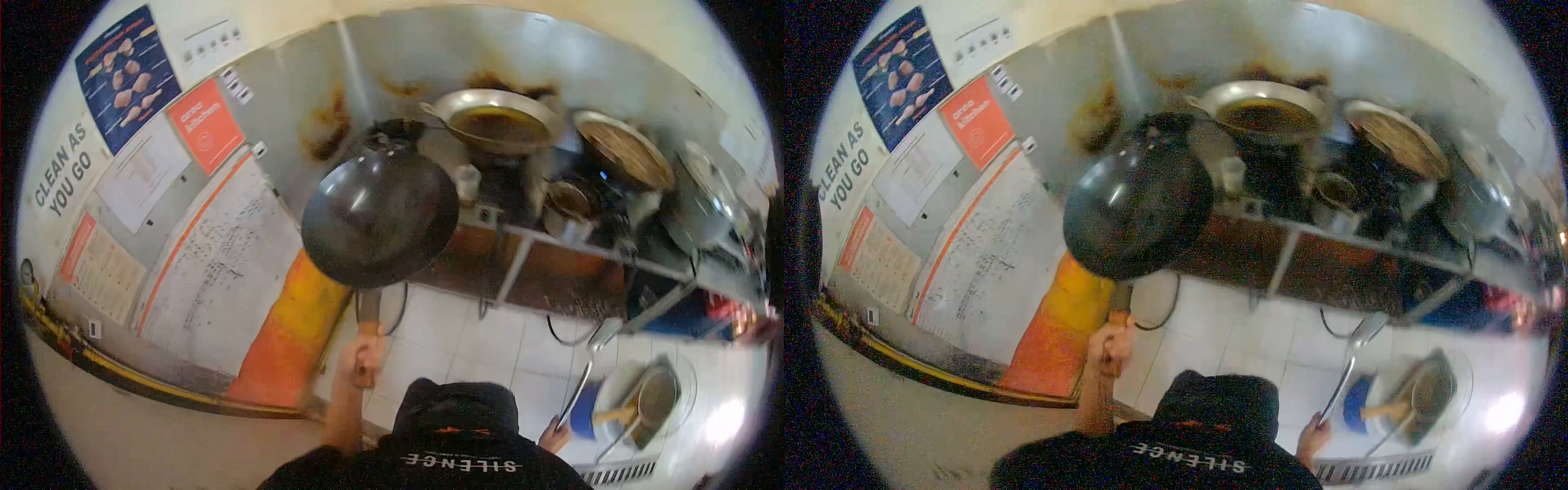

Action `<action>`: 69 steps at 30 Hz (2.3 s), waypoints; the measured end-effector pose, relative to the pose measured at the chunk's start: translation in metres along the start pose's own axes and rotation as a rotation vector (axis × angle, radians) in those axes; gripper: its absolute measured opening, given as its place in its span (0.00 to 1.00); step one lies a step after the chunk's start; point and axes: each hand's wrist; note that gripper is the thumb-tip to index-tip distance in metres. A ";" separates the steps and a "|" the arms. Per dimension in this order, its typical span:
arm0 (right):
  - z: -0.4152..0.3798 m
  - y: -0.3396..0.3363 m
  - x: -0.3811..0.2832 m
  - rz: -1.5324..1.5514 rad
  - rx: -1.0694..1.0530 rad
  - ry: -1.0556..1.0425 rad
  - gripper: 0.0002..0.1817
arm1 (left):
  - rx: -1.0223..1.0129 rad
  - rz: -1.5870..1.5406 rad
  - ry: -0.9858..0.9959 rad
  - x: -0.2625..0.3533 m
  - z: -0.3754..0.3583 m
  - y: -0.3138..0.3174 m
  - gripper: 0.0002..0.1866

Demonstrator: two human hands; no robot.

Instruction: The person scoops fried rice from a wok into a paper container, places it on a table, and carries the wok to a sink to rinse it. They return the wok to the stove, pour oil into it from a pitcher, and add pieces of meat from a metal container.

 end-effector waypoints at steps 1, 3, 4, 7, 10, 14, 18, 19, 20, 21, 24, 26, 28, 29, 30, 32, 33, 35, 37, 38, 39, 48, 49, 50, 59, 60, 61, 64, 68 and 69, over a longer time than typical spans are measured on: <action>0.041 0.022 -0.057 0.054 0.006 -0.123 0.21 | 0.067 0.097 0.051 0.034 0.026 0.018 0.12; 0.115 0.084 -0.093 0.034 -0.026 -0.271 0.19 | -0.023 0.100 -0.017 0.112 0.092 0.003 0.10; 0.144 0.114 -0.124 0.214 -0.021 -0.393 0.15 | -0.081 0.091 -0.024 0.147 0.118 0.013 0.08; 0.188 0.175 -0.262 0.385 -0.168 -0.336 0.13 | -0.234 0.040 -0.081 0.248 0.217 0.001 0.03; 0.195 0.235 -0.381 0.425 -0.157 -0.468 0.11 | -0.243 0.020 -0.134 0.335 0.292 0.003 0.04; 0.201 0.316 -0.517 0.426 -0.374 -0.591 0.07 | -0.303 -0.007 -0.174 0.424 0.381 -0.015 0.03; 0.207 0.395 -0.605 0.532 -0.584 -0.345 0.10 | -0.132 0.048 -0.139 0.479 0.434 -0.009 0.04; 0.208 0.412 -0.627 0.569 -0.618 -0.309 0.08 | -0.044 0.056 -0.132 0.491 0.442 -0.006 0.05; 0.211 0.424 -0.649 0.569 -0.707 -0.289 0.10 | -0.068 0.095 -0.116 0.502 0.451 -0.014 0.06; 0.216 0.434 -0.676 0.562 -0.793 -0.260 0.11 | -0.091 0.129 -0.109 0.511 0.462 -0.025 0.06; 0.234 0.478 -0.715 0.555 -0.927 -0.180 0.13 | -0.146 0.060 -0.280 0.522 0.487 -0.053 0.05; 0.255 0.512 -0.721 0.428 -0.981 -0.256 0.16 | -0.181 0.050 -0.342 0.530 0.497 -0.051 0.04; 0.272 0.546 -0.724 0.349 -0.897 -0.300 0.16 | -0.130 0.087 -0.312 0.533 0.493 -0.026 0.04; 0.282 0.559 -0.731 0.310 -0.884 -0.295 0.17 | -0.147 0.097 -0.293 0.533 0.496 -0.021 0.04; 0.290 0.567 -0.742 0.271 -0.924 -0.222 0.17 | -0.154 0.106 -0.266 0.532 0.499 -0.021 0.05; 0.290 0.586 -0.770 0.286 -0.946 -0.110 0.17 | -0.159 0.076 -0.262 0.540 0.498 -0.025 0.04; 0.291 0.602 -0.774 0.340 -0.934 -0.054 0.17 | -0.153 0.062 -0.260 0.541 0.502 -0.028 0.04; 0.304 0.628 -0.775 0.419 -0.960 0.030 0.18 | -0.154 0.019 -0.282 0.535 0.511 -0.035 0.04; 0.317 0.650 -0.779 0.489 -1.052 0.061 0.18 | -0.168 -0.026 -0.299 0.532 0.532 -0.047 0.05; 0.314 0.652 -0.782 0.518 -0.945 0.120 0.15 | -0.227 -0.066 -0.383 0.525 0.544 -0.060 0.06; 0.313 0.656 -0.791 0.555 -0.862 0.161 0.13 | -0.282 -0.100 -0.436 0.523 0.554 -0.070 0.08; 0.312 0.692 -0.751 0.858 -0.966 0.211 0.13 | 0.303 0.776 0.206 0.462 0.521 -0.101 0.13; 0.307 0.682 -0.747 0.895 -0.954 0.238 0.13 | 0.534 1.094 0.318 0.447 0.515 -0.130 0.13; 0.302 0.678 -0.742 0.946 -0.959 0.255 0.13 | 0.667 1.362 0.379 0.433 0.495 -0.149 0.12; 0.259 0.599 -0.681 1.227 -0.978 0.480 0.18 | 0.736 1.609 0.298 0.378 0.486 -0.143 0.13; 0.254 0.597 -0.659 1.278 -0.948 0.450 0.18 | 0.740 1.725 0.340 0.380 0.482 -0.129 0.14; 0.250 0.578 -0.643 1.142 -1.002 0.382 0.19 | 0.760 1.836 0.405 0.383 0.481 -0.120 0.14; 0.244 0.524 -0.585 0.884 -1.198 0.289 0.18 | 1.019 1.816 0.752 0.375 0.486 -0.136 0.19; 0.252 0.463 -0.508 0.671 -1.115 0.230 0.19 | 1.185 1.842 0.773 0.375 0.508 -0.183 0.24; 0.258 0.446 -0.497 0.462 -1.021 0.172 0.18 | 1.212 1.809 0.577 0.378 0.500 -0.169 0.25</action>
Point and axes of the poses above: each hand's wrist, its own z-axis towards the middle knuckle, its own y-axis out of the palm, x = y × z, and after that the axes turned 6 degrees about -y, right-handed
